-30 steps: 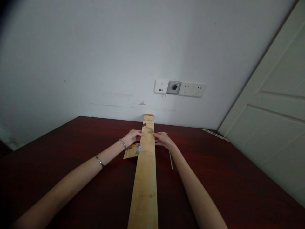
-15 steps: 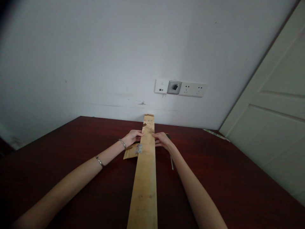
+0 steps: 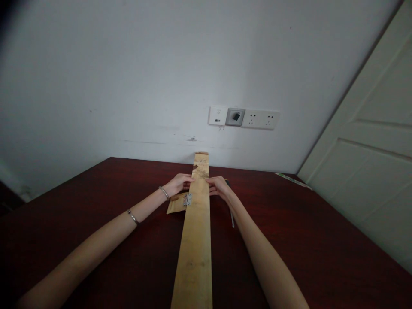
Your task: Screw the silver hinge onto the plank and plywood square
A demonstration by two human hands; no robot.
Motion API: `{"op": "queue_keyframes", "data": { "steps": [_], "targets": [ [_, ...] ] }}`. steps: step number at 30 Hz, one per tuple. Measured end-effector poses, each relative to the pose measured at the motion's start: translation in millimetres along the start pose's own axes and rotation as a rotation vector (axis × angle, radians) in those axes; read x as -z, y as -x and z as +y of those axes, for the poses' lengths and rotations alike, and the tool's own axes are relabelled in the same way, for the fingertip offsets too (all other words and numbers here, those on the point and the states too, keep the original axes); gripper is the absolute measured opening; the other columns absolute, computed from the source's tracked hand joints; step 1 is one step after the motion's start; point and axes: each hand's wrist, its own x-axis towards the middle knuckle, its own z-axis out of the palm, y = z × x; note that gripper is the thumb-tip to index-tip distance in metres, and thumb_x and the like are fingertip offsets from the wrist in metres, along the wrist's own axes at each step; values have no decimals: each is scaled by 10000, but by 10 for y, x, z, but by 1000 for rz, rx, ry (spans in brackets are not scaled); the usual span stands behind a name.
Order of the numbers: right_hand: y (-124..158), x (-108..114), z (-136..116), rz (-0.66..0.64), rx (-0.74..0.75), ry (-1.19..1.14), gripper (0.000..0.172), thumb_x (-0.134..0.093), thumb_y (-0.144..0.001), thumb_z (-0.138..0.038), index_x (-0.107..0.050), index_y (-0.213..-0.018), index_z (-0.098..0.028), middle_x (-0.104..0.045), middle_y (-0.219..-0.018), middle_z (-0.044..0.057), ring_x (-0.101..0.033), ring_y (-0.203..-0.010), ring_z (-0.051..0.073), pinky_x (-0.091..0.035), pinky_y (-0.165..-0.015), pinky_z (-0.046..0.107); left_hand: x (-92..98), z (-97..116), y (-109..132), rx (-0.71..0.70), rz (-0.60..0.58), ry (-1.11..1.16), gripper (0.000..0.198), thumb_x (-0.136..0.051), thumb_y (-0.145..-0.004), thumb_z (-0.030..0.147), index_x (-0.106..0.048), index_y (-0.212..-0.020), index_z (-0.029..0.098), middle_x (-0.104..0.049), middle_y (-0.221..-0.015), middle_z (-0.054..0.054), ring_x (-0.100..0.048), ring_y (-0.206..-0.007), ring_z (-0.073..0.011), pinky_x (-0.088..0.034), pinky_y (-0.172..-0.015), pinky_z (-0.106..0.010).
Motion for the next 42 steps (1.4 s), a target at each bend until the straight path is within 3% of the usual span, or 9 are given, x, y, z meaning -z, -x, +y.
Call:
{"op": "queue_keyframes", "data": {
  "steps": [4, 7, 11, 14, 18, 23, 27, 34, 42],
  "targets": [
    [51, -42, -68, -5, 17, -3, 136, -598, -788, -199, -660, -838, -89, -700, -623, 74, -638, -482, 145, -537, -494, 239, 159, 102, 105, -52, -110, -212, 343, -819, -624, 300, -696, -877, 104, -684, -810, -60, -595, -628, -111, -445, -599, -237],
    [84, -75, -127, -5, 26, -8, 145, -594, -785, -194, -670, -846, -86, -703, -625, 75, -635, -473, 144, -526, -471, 233, 406, 238, 234, -102, -203, -394, 468, -752, -713, 442, -663, -1060, 141, -680, -940, -76, -598, -699, -114, -452, -648, -253],
    [111, -109, -188, 3, 27, -14, 146, -593, -784, -190, -674, -836, -80, -701, -617, 79, -629, -458, 145, -523, -458, 235, 774, 445, 445, -190, -374, -512, 533, -684, -780, 452, -577, -1218, 168, -652, -1078, -104, -605, -896, -166, -461, -787, -304],
    [119, -117, -206, 4, 28, -16, 150, -596, -787, -195, -675, -834, -76, -702, -619, 85, -633, -464, 151, -533, -470, 246, 908, 538, 634, -228, -470, -752, 572, -692, -761, 458, -545, -1240, 183, -612, -1154, -113, -576, -1004, -204, -454, -856, -347],
    [98, -95, -197, 5, 38, -20, 158, -598, -789, -194, -675, -863, -77, -716, -662, 94, -650, -493, 157, -534, -474, 245, 836, 511, 932, -340, -463, -1162, 778, -778, -648, 479, -474, -1301, 186, -535, -1249, -131, -516, -1117, -266, -426, -932, -409],
    [54, -46, -179, 12, 47, -27, 178, -600, -794, -196, -674, -913, -86, -728, -706, 94, -656, -506, 157, -548, -497, 262, 651, 358, 1167, -603, -436, -1430, 936, -782, -619, 528, -376, -1383, 170, -461, -1334, -151, -423, -1226, -327, -347, -1031, -451],
    [43, -28, -176, 6, 55, -29, 198, -595, -797, -197, -679, -932, -79, -726, -703, 97, -662, -516, 165, -554, -508, 272, 625, 272, 1151, -673, -393, -1426, 853, -736, -706, 438, -336, -1402, 151, -457, -1334, -164, -429, -1227, -314, -350, -1034, -439],
    [26, -37, -153, 15, 48, -32, 178, -596, -802, -197, -673, -920, -89, -724, -693, 86, -646, -488, 150, -545, -489, 257, 705, 263, 1113, -610, -380, -1341, 800, -689, -727, 306, -294, -1409, 168, -454, -1295, -157, -467, -1183, -283, -370, -1020, -450],
    [68, -112, -164, 12, 42, -19, 177, -594, -805, -200, -671, -917, -87, -718, -681, 76, -644, -484, 153, -533, -461, 250, 685, 598, 1183, -673, -362, -1266, 760, -702, -657, 255, -373, -1339, 197, -470, -1162, -94, -485, -1105, -254, -388, -1002, -458]
  ]
}}
